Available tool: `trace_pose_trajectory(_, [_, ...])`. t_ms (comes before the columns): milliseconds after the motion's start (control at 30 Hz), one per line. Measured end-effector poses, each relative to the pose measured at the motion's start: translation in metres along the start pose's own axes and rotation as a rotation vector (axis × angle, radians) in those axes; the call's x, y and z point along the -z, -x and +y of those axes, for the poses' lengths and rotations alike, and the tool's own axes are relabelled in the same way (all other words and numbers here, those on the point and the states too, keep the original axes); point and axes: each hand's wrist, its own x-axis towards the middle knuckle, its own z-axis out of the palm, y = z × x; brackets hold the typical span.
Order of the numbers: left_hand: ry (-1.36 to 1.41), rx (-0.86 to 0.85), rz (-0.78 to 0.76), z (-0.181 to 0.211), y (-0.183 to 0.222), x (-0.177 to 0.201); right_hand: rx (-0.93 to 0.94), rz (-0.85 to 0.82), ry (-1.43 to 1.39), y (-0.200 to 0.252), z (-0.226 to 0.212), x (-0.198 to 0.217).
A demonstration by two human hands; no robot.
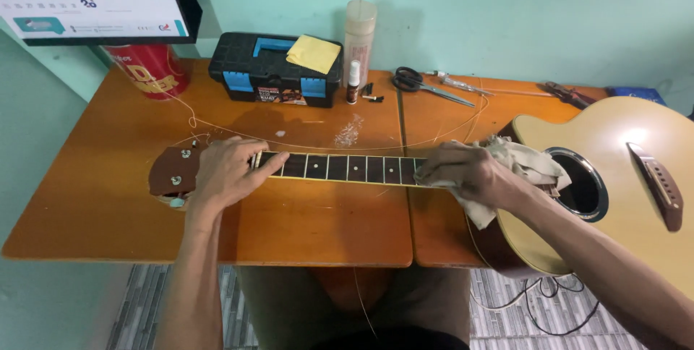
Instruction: Scrubbing and cleaning the fretboard of an acoustic guitar using a cloth and a small cleaning tool.
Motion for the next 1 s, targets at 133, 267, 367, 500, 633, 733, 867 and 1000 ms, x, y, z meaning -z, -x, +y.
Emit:
trace_pose_trajectory(133, [-0.017,-0.021,-0.007,0.003,0.002,0.002,-0.008,0.039,-0.062,-0.012,0.019,0.003])
trace_pose_trajectory(267, [-0.006,0.019,-0.022,0.001,-0.002,0.001,-0.009,-0.013,-0.070,0.003,0.032,-0.004])
trace_pose_trajectory(367, [0.005,0.001,-0.034,-0.006,-0.006,-0.003,0.070,-0.044,0.076,-0.006,0.000,0.004])
trace_pose_trajectory(500, [0.005,-0.004,-0.038,-0.009,-0.006,-0.006,0.036,-0.109,0.080,-0.015,-0.033,0.018])
trace_pose_trajectory(633, [-0.004,-0.012,-0.031,-0.004,-0.006,-0.002,0.076,-0.125,0.183,-0.025,-0.029,0.026])
trace_pose_trajectory(733, [-0.005,-0.001,-0.045,0.002,-0.004,0.001,0.024,-0.126,0.184,-0.020,0.001,0.021])
trace_pose_trajectory(867, [0.006,0.021,-0.031,0.002,-0.005,0.001,-0.008,-0.107,0.163,-0.011,0.009,0.008])
trace_pose_trajectory(1000, [0.033,0.007,-0.014,-0.003,-0.004,-0.002,0.033,-0.157,0.192,-0.004,-0.026,0.011])
